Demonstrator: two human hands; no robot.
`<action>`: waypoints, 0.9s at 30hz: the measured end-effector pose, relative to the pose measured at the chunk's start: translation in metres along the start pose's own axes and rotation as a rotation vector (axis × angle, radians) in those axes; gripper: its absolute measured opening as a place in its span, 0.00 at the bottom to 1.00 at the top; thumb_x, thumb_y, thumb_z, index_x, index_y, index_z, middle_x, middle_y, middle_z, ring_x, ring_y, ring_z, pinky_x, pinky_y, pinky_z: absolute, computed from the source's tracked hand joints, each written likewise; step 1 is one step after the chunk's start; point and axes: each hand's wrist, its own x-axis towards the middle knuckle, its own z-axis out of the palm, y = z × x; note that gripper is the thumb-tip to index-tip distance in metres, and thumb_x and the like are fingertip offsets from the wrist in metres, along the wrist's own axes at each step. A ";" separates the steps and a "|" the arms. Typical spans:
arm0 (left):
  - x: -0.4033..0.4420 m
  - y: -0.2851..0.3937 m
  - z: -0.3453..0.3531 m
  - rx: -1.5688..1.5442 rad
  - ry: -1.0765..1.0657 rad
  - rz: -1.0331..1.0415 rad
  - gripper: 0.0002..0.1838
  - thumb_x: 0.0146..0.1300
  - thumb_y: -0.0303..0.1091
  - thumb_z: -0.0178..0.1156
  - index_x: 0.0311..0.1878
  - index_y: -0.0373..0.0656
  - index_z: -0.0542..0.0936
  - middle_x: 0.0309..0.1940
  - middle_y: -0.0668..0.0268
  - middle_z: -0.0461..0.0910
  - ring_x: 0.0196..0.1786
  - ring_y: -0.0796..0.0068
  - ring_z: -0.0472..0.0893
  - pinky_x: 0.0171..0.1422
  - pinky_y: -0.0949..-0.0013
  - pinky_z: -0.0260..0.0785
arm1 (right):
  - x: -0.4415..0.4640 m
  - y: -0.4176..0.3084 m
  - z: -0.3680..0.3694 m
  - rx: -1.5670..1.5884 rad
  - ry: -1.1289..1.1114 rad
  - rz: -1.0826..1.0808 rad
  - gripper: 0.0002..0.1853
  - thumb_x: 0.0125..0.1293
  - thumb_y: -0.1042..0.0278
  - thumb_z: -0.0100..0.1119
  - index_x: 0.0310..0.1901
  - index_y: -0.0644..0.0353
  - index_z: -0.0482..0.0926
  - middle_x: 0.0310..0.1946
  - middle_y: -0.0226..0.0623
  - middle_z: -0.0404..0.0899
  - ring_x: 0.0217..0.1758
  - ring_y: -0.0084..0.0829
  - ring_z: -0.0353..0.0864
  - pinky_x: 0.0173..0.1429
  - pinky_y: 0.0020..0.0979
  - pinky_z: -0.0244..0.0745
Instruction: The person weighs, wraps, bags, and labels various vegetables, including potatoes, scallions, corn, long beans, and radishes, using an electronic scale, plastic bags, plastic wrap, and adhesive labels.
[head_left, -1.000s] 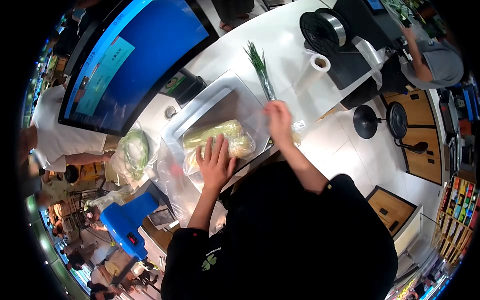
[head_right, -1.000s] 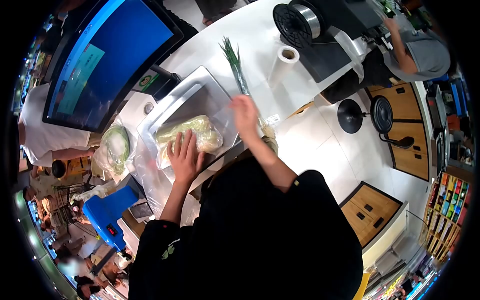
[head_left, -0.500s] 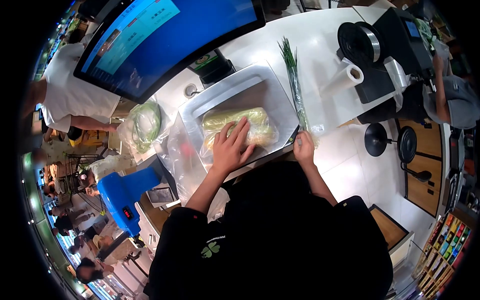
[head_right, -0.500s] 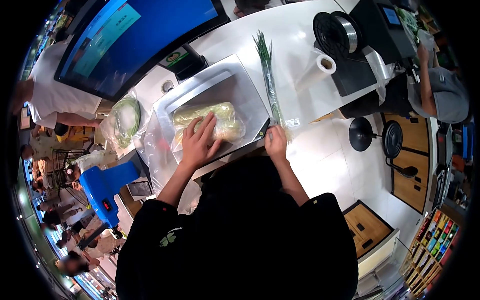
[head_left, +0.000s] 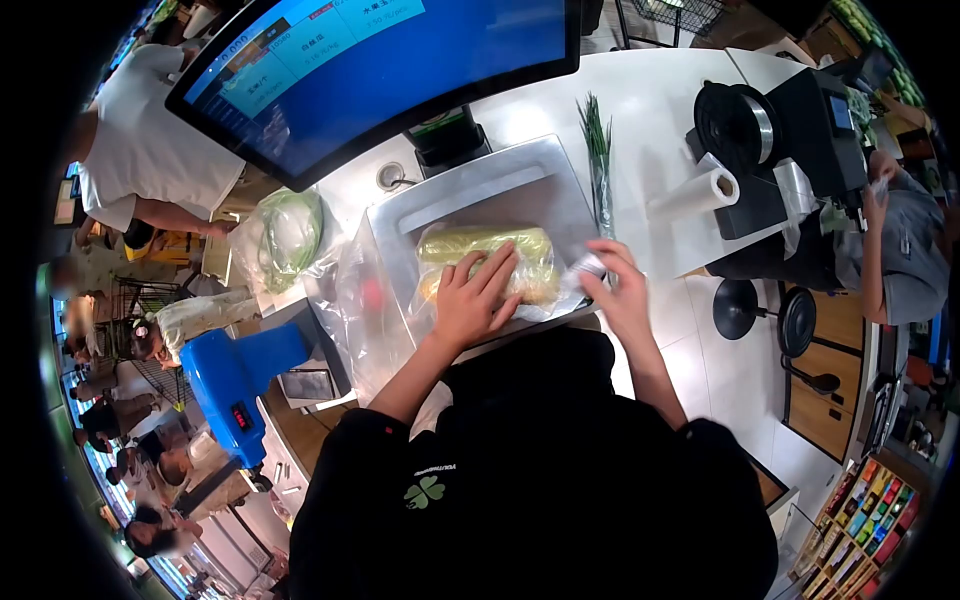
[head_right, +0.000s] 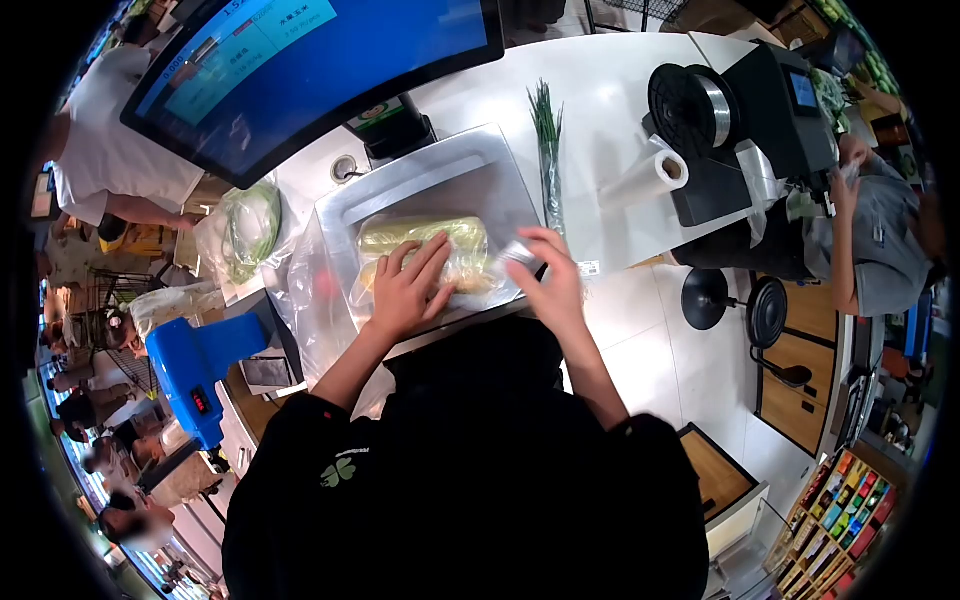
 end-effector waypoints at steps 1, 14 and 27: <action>0.000 0.001 0.000 0.008 -0.003 -0.009 0.32 0.60 0.49 0.66 0.67 0.47 0.78 0.71 0.72 0.75 0.60 0.61 0.75 0.58 0.61 0.66 | 0.015 -0.007 0.015 -0.018 -0.047 0.008 0.12 0.58 0.71 0.74 0.40 0.66 0.82 0.55 0.40 0.79 0.59 0.36 0.78 0.63 0.33 0.70; -0.008 0.000 0.005 0.097 0.005 0.040 0.31 0.65 0.52 0.64 0.68 0.50 0.77 0.73 0.72 0.72 0.62 0.64 0.75 0.59 0.62 0.64 | 0.026 0.017 0.066 -0.452 -0.001 -0.099 0.20 0.51 0.61 0.79 0.41 0.61 0.82 0.58 0.40 0.77 0.62 0.40 0.76 0.66 0.43 0.60; -0.011 0.002 0.003 0.096 -0.026 0.036 0.32 0.65 0.50 0.63 0.70 0.48 0.75 0.75 0.70 0.69 0.65 0.62 0.72 0.68 0.55 0.61 | 0.046 0.045 0.051 -0.297 -0.053 0.029 0.40 0.46 0.53 0.83 0.60 0.65 0.78 0.52 0.44 0.81 0.54 0.45 0.81 0.56 0.40 0.74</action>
